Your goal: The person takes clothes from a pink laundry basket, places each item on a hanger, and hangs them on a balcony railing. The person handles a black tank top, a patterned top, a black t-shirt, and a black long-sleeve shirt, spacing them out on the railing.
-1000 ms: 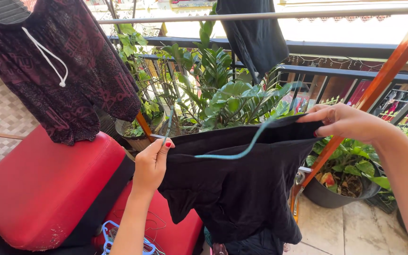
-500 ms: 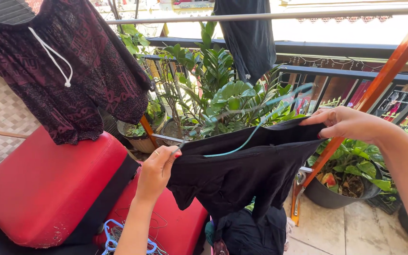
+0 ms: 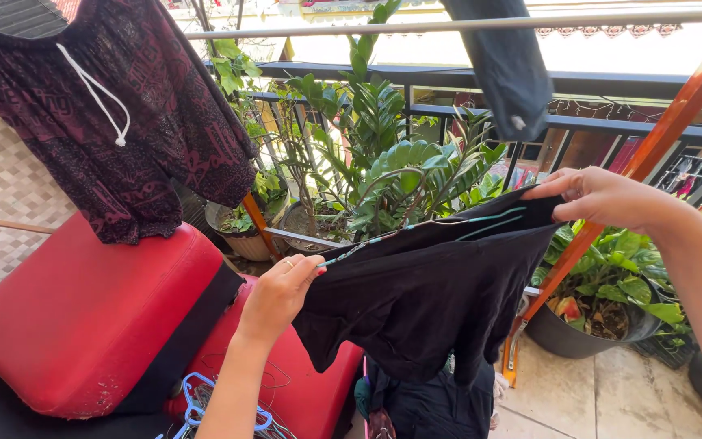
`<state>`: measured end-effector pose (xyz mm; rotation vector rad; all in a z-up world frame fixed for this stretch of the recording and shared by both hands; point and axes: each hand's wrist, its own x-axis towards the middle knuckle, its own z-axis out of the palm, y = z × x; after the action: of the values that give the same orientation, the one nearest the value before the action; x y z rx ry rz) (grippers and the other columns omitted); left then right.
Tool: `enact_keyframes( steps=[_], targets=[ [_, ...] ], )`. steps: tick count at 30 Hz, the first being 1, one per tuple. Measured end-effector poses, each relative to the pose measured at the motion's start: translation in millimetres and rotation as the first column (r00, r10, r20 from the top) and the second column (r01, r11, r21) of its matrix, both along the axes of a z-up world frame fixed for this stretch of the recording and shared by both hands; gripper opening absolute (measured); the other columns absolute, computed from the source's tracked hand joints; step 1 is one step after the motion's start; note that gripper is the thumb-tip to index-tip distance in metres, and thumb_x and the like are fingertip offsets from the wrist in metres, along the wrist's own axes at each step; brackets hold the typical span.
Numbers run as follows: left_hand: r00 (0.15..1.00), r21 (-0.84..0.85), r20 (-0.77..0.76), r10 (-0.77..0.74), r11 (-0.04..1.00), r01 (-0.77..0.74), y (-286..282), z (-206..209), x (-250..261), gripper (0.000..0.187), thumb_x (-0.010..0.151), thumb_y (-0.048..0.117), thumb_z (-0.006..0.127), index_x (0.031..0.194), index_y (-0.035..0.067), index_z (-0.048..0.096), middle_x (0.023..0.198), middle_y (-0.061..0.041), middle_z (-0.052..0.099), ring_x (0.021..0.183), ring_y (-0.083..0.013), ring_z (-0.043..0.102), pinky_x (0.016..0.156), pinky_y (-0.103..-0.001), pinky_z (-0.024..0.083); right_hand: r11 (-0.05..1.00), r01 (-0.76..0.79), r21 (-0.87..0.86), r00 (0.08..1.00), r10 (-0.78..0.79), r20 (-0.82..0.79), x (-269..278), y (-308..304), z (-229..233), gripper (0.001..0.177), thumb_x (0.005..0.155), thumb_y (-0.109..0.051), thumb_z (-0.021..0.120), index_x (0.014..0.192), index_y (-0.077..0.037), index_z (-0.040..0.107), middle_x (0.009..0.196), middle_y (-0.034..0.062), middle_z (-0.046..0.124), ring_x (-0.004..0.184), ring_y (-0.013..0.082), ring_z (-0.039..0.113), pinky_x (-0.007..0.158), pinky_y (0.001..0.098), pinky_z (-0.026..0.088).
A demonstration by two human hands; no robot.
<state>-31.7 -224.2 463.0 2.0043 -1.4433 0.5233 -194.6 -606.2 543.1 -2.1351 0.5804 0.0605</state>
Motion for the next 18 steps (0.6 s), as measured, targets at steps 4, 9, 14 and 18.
enact_keyframes(
  steps=[4, 9, 14, 18],
  targets=[
    [0.97, 0.029, 0.193, 0.151, 0.987, -0.159, -21, -3, -3, 0.009, 0.086, 0.018, 0.052, 0.093, 0.013, 0.052, 0.065, -0.003, 0.048, 0.061, -0.0217, 0.051, 0.05, -0.036, 0.042, 0.951, -0.06, -0.303, 0.993, 0.088, 0.082, 11, -1, -24, 0.047, 0.066, -0.003, 0.05, 0.11, -0.011, 0.064, 0.117, 0.0019, 0.053, 0.106, 0.0139, 0.051, 0.096, 0.0257, 0.034],
    [0.954, -0.121, 0.09, 0.287, 0.954, -0.275, -39, 6, -15, 0.013, 0.088, 0.021, 0.048, 0.095, 0.01, 0.053, 0.076, -0.003, 0.056, 0.069, -0.0234, 0.056, 0.051, -0.037, 0.043, 0.767, -0.233, -0.598, 0.882, 0.425, 0.201, -8, 73, 8, 0.029, 0.077, -0.031, 0.053, 0.1, -0.018, 0.065, 0.095, -0.0016, 0.066, 0.089, 0.0135, 0.063, 0.083, 0.0291, 0.042],
    [0.997, -0.196, -0.053, 0.057, 0.978, -0.067, -34, 39, -25, 0.013, 0.086, 0.016, 0.051, 0.093, 0.005, 0.055, 0.077, -0.006, 0.058, 0.068, -0.0211, 0.056, 0.061, -0.032, 0.042, 0.759, -0.155, -0.633, 0.813, 0.461, 0.354, -2, 55, 31, 0.036, 0.075, -0.028, 0.055, 0.109, -0.016, 0.058, 0.116, 0.0042, 0.057, 0.108, 0.0194, 0.052, 0.094, 0.0389, 0.036],
    [0.93, -0.11, -0.362, 0.061, 0.988, -0.107, -31, 64, -23, 0.019, 0.077, 0.027, 0.061, 0.086, 0.011, 0.062, 0.086, 0.001, 0.066, 0.081, -0.0115, 0.061, 0.074, -0.024, 0.043, 0.921, -0.331, -0.204, 0.806, 0.389, 0.446, 23, 26, -28, 0.02, 0.08, -0.017, 0.055, 0.085, -0.002, 0.068, 0.074, 0.0018, 0.066, 0.068, 0.0081, 0.057, 0.065, 0.0214, 0.047]
  ],
)
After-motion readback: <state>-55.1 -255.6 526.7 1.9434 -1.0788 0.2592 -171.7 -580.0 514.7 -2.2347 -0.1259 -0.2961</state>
